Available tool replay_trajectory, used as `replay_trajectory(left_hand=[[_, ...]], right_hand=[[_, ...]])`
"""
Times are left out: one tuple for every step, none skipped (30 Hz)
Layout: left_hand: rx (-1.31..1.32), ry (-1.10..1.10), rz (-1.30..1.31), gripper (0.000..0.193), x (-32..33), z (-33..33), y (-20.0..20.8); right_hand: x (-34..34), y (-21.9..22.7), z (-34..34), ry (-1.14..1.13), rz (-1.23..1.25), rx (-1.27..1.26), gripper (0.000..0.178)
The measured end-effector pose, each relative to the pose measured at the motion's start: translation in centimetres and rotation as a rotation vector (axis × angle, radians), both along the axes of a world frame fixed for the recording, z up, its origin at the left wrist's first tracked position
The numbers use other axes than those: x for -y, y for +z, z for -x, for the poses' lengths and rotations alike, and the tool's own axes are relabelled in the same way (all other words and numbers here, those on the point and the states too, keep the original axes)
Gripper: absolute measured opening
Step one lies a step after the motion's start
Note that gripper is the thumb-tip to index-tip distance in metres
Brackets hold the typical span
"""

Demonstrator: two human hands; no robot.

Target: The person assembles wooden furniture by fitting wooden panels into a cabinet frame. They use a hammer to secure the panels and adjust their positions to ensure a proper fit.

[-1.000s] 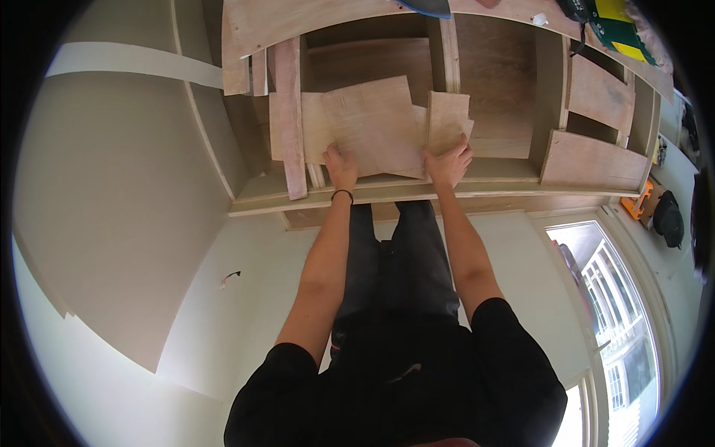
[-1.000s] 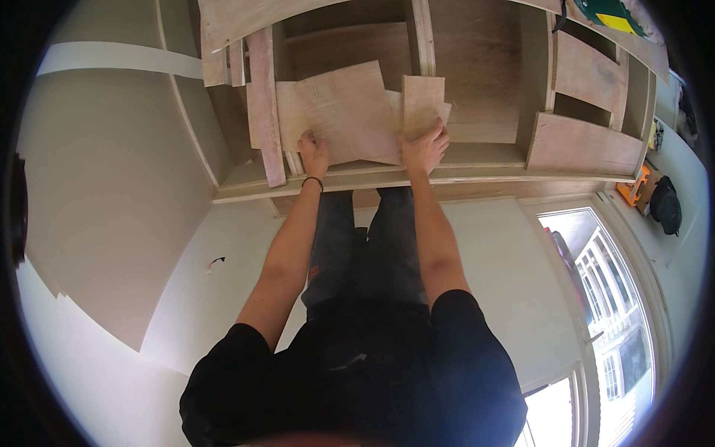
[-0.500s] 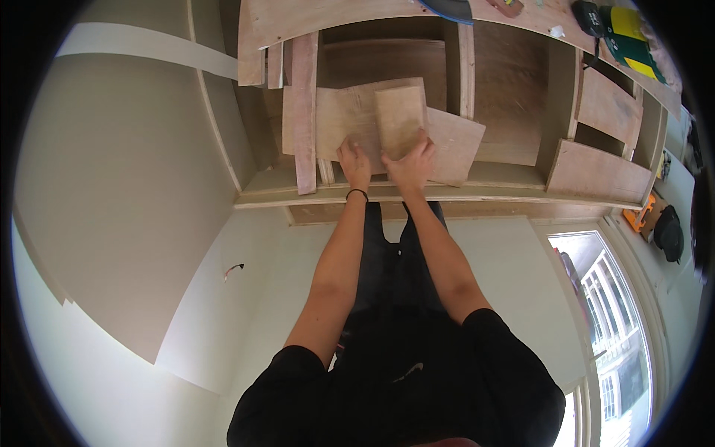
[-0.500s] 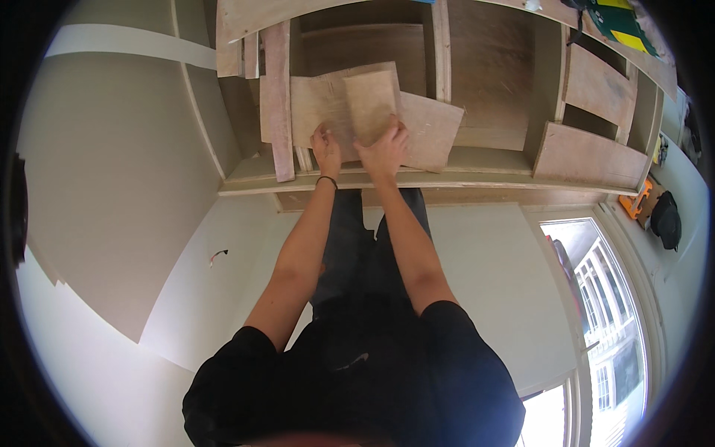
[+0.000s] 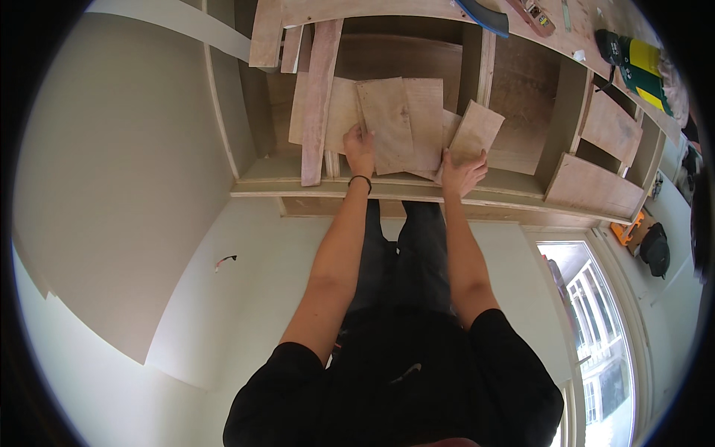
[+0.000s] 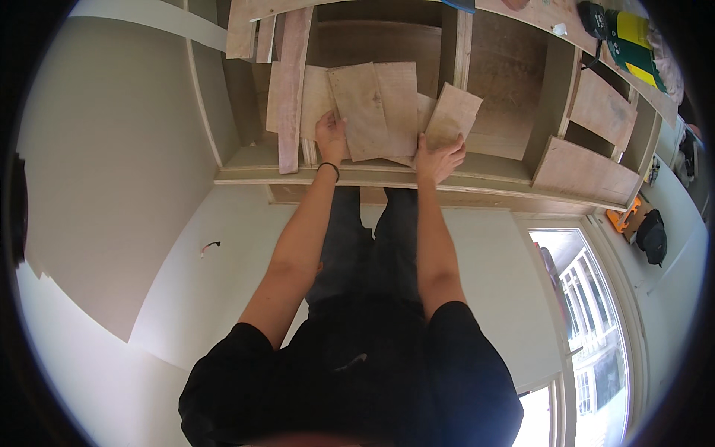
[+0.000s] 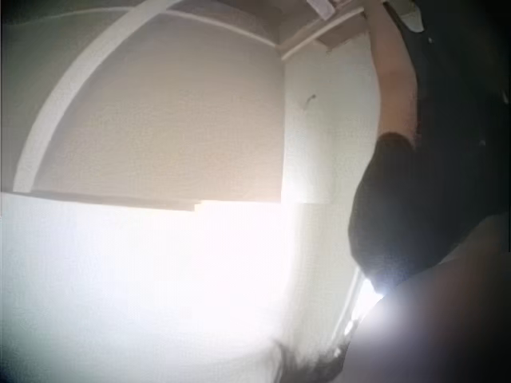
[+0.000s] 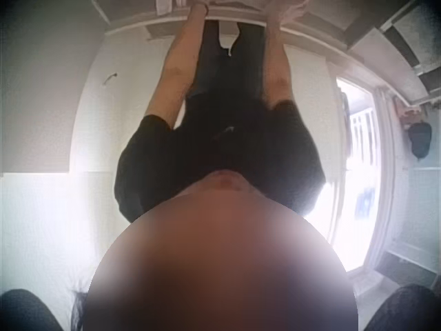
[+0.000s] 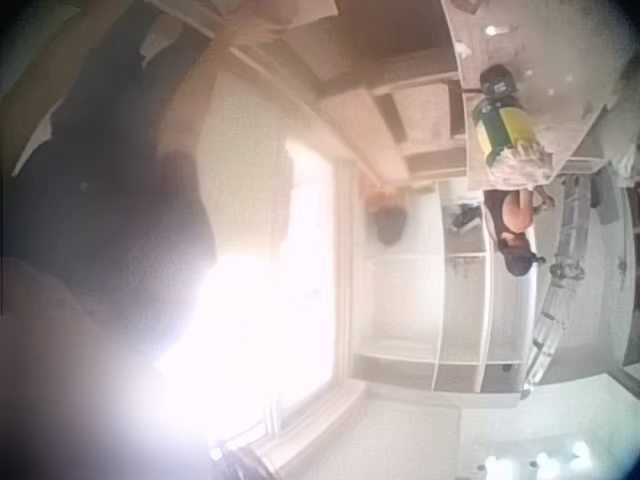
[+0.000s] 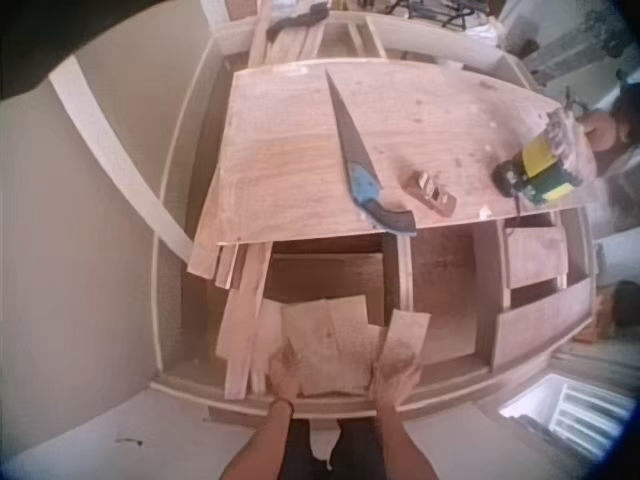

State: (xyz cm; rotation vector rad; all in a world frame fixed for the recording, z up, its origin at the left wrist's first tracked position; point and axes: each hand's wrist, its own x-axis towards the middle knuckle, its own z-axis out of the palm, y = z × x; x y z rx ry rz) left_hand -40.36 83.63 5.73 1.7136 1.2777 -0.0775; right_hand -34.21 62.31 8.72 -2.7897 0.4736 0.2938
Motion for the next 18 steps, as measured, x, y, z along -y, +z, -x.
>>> replay_trajectory(left_hand=[[-0.036,-0.018,-0.031,0.047,0.2,0.0,-0.2],[0.028,-0.016,-0.076,0.043,0.4,0.1,-0.2],[0.054,-0.010,-0.090,0.039,0.6,0.2,-0.3],[0.041,0.004,-0.067,0.036,0.7,0.3,-0.3],[0.069,-0.002,-0.088,0.034,0.7,0.5,-0.3],[0.061,-0.001,-0.071,0.033,0.6,0.6,-0.2],[0.057,0.001,-0.057,0.032,0.5,0.6,-0.3],[0.071,0.002,-0.051,0.032,0.3,0.7,-0.2],[0.084,0.003,-0.046,0.032,0.2,0.9,-0.2],[0.077,0.011,-0.017,0.032,0.0,1.0,-0.2],[0.094,0.022,0.000,0.033,-0.1,1.1,-0.2],[0.091,0.039,0.040,0.033,-0.3,1.3,-0.3],[0.064,0.073,0.105,0.034,-0.5,1.4,-0.5],[0.104,0.067,0.087,0.034,-0.6,1.5,-0.6],[0.121,0.080,0.093,0.034,-0.7,1.6,-0.9],[0.091,0.107,0.137,0.034,-0.8,1.6,-1.2],[0.130,0.091,0.098,0.033,-0.9,1.7,-1.5],[0.121,0.090,0.095,0.033,-1.0,1.9,-1.7]], right_hand=[[1.1,-0.5,-0.1,0.028,0.048,-0.057,0.100],[1.9,-1.0,-0.2,0.074,0.071,-0.021,0.097],[2.3,-1.4,-0.2,0.108,0.086,-0.019,0.095],[2.1,-1.9,-0.1,0.126,0.095,-0.050,0.092],[1.6,-2.2,0.2,0.169,0.073,0.010,0.087],[0.7,-2.6,0.5,0.195,0.047,0.041,0.082],[-0.5,-3.0,0.7,0.202,0.032,0.095,0.078],[-2.0,-3.3,1.0,0.249,-0.126,0.079,0.065],[-3.7,-3.5,1.5,0.271,-0.268,0.045,0.054],[-5.3,-3.7,1.7,0.285,-0.359,-0.002,0.052],[-6.6,-3.7,2.1,0.280,-0.444,-0.123,0.050],[-7.8,-3.7,2.4,0.278,-0.433,-0.082,0.050],[-8.8,-3.6,2.6,0.264,-0.419,-0.080,0.051],[-9.4,-3.4,2.8,0.241,-0.395,-0.093,0.051],[-10.0,-3.2,2.9,0.227,-0.418,-0.131,0.051],[-10.3,-2.9,2.9,0.204,-0.430,-0.184,0.052],[-10.4,-2.7,2.9,0.172,-0.438,-0.238,0.052],[-10.4,-2.5,2.8,0.175,-0.477,-0.230,0.053]])
